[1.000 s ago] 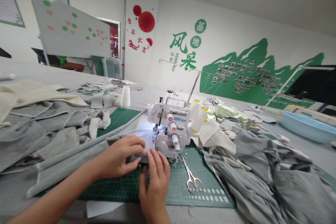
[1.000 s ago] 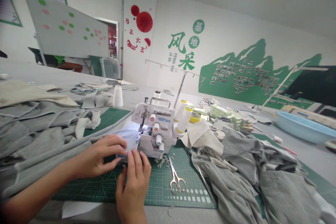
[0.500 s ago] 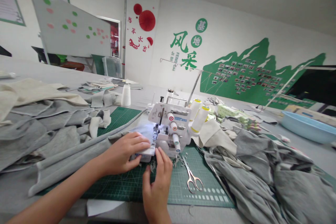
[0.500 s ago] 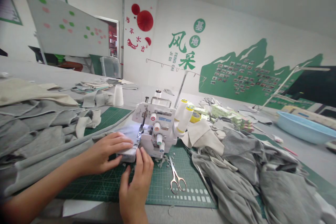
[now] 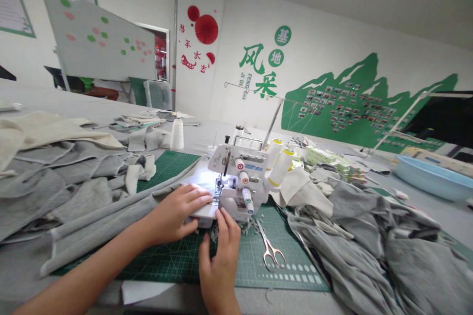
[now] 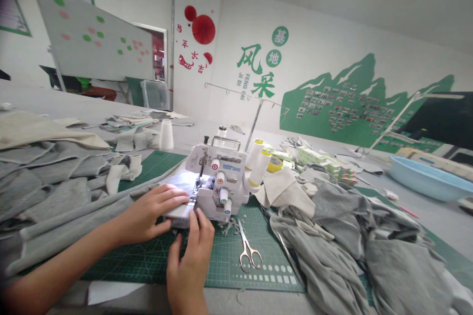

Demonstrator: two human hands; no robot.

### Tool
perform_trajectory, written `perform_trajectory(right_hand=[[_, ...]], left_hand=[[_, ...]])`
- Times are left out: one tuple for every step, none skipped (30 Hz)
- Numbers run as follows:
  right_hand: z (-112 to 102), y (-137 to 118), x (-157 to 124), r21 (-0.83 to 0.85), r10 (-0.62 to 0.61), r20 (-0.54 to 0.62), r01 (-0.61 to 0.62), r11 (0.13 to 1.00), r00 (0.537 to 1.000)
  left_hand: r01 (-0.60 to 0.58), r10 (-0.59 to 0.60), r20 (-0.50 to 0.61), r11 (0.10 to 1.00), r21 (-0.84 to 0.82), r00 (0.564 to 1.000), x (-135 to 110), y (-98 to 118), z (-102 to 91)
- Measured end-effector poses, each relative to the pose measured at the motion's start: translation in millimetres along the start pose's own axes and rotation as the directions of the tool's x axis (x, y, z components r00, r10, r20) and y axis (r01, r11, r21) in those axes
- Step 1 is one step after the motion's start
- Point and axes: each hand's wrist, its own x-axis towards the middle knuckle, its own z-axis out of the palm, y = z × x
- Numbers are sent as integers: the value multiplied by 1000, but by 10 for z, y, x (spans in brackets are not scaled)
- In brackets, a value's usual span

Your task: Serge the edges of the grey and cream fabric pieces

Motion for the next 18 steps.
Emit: perform_trajectory(right_hand=[[-1, -3, 0, 1, -2, -2, 2, 1000, 1000], [-2, -5, 0, 1, -4, -3, 4, 1000, 1000], [-2, -8, 2, 1, -6, -5, 6, 1000, 1000], [-2, -9, 4, 2, -8, -9, 8, 1000, 1000], [-1, -11, 6, 4, -10, -14, 10, 1000, 1000], [0, -11, 7, 7, -12, -17, 12, 1000, 1000], [1, -11, 8, 11, -13, -19, 14, 1000, 1000], [2, -10, 8, 14, -14, -21, 14, 1000, 1000], [3, -8, 7, 16, -14, -21, 14, 1000, 1000], [4, -6, 5, 17, -13, -19, 13, 1000, 1000], [5, -4, 2, 17, -12, -17, 12, 1000, 1000], [6, -3, -1, 18, -10, -14, 10, 1000, 1000], [6, -2, -4, 19, -8, -12, 8, 1000, 1000], [6, -2, -6, 22, -9, -9, 9, 1000, 1000], [6, -3, -8, 24, -11, -6, 11, 1000, 1000], [5, -5, -9, 27, -14, -5, 14, 1000, 1000], [3, -9, -10, 30, -15, -8, 15, 999, 1000], [1, -14, -10, 33, -18, -15, 18, 999, 1000]], left_hand=[[1, -1, 2, 1000, -1, 1000, -1, -1, 4], [3, -3, 3, 1000, -1, 1000, -3, -1, 8], [6, -6, 2, 1000, 0, 1000, -4, 2, 14], [11, -11, 1, 1000, 3, 1000, -3, 7, 19], [17, -17, -2, 1000, 9, 1000, 0, 16, 25], [28, -28, -4, 999, 17, 1000, 6, 28, 30], [40, -40, -7, 999, 27, 999, 15, 42, 34], [54, -53, -8, 998, 37, 999, 25, 59, 36], [67, -66, -7, 997, 49, 998, 37, 78, 38], [80, -80, -3, 995, 61, 997, 50, 96, 39], [94, -94, 3, 993, 74, 996, 62, 115, 40], [106, -107, 8, 991, 86, 994, 73, 132, 42], [118, -120, 12, 988, 97, 993, 82, 149, 45], [130, -132, 13, 986, 106, 991, 89, 163, 50], [141, -143, 13, 983, 114, 990, 94, 177, 57], [152, -155, 10, 981, 120, 988, 99, 190, 64], [164, -166, 6, 978, 126, 986, 103, 203, 72], [179, -180, 1, 975, 134, 984, 107, 217, 79]])
